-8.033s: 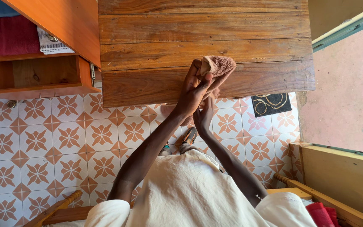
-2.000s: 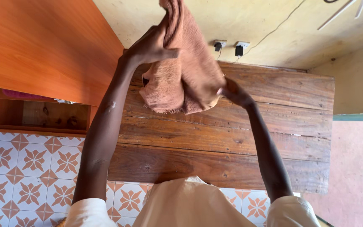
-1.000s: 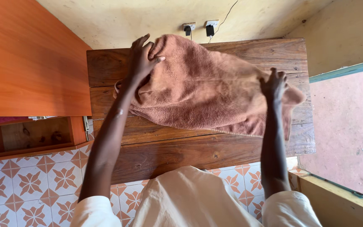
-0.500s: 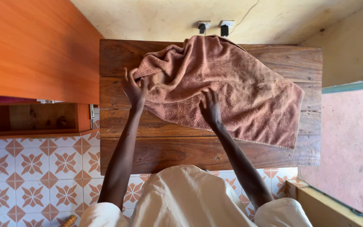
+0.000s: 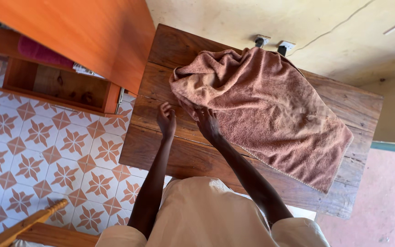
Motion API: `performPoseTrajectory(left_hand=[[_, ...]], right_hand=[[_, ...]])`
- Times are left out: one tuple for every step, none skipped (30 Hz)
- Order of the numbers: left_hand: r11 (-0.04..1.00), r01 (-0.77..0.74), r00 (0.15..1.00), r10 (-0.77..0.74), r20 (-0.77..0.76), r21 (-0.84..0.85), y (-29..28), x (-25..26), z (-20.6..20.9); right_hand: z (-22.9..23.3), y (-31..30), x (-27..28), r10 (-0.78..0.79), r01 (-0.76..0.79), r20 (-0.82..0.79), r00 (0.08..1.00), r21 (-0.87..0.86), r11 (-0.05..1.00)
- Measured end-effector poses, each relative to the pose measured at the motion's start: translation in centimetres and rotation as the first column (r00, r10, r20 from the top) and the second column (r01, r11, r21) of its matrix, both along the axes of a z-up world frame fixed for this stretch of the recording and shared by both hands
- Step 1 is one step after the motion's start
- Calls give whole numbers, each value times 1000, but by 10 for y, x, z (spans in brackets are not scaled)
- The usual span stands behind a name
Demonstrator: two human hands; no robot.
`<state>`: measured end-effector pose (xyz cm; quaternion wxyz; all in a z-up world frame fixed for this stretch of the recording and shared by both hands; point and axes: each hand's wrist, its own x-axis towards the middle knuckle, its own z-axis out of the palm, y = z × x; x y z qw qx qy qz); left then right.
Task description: The person picks a red towel from a pile of laundry on a bed, unfolds it on a wooden table, and folds it into a compact rectangle. They place the folded towel on a shelf with other towels, then repeat the process with a brown towel.
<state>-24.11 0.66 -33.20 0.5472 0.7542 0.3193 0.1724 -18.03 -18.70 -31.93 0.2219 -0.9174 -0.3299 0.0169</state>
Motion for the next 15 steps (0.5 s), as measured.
performPoseTrajectory(left_hand=[[997, 11, 1000, -9, 29, -77, -2, -7, -2], [988, 24, 998, -15, 59, -153, -5, -12, -4], [973, 41, 996, -21, 90, -228, -7, -17, -5], [960, 45, 995, -17, 103, -277, -8, -21, -7], [944, 52, 993, -15, 116, -326, -10, -24, -9], [926, 60, 991, -11, 131, -374, -11, -27, -10], [941, 54, 993, -15, 119, -335, -10, -30, -11], [954, 49, 994, -19, 106, -296, -9, -32, -12], [965, 44, 996, -22, 89, -258, -10, -36, -12], [985, 52, 990, -29, 139, -166, -10, -37, -12], [996, 58, 982, -43, 185, -73, -10, -37, -10], [998, 60, 971, -63, 229, 22, -10, -36, -8], [998, 50, 981, -56, 184, 34, -10, -35, -5], [998, 41, 989, -47, 138, 45, -10, -34, -2], [998, 34, 995, -39, 95, 56, -11, -30, 1]], right_hand=[[-3, 3, 0, -17, 17, -11, 1000, 6, 1000], [-5, 6, 0, -33, 33, -22, 999, 12, 999], [-5, 7, -2, 0, 14, -250, 968, 53, 999], [-4, 4, -2, 41, 3, -465, 885, 93, 996], [-2, 0, -3, 83, 4, -653, 753, 131, 991], [1, -2, -4, 127, -70, -678, 724, 111, 991], [5, -7, -3, 168, -143, -702, 692, 95, 985], [10, -14, -3, 205, -216, -725, 657, 80, 973], [14, -23, -6, 238, -287, -752, 615, 67, 956], [16, -30, -9, 266, -357, -777, 571, 57, 932], [16, -35, -13, 289, -422, -802, 523, 50, 905], [13, -39, -18, 316, -483, -826, 467, 62, 874], [9, -42, -22, 338, -537, -847, 411, 74, 840], [3, -45, -26, 355, -589, -865, 353, 89, 803], [-2, -48, -28, 368, -637, -882, 296, 105, 764]])
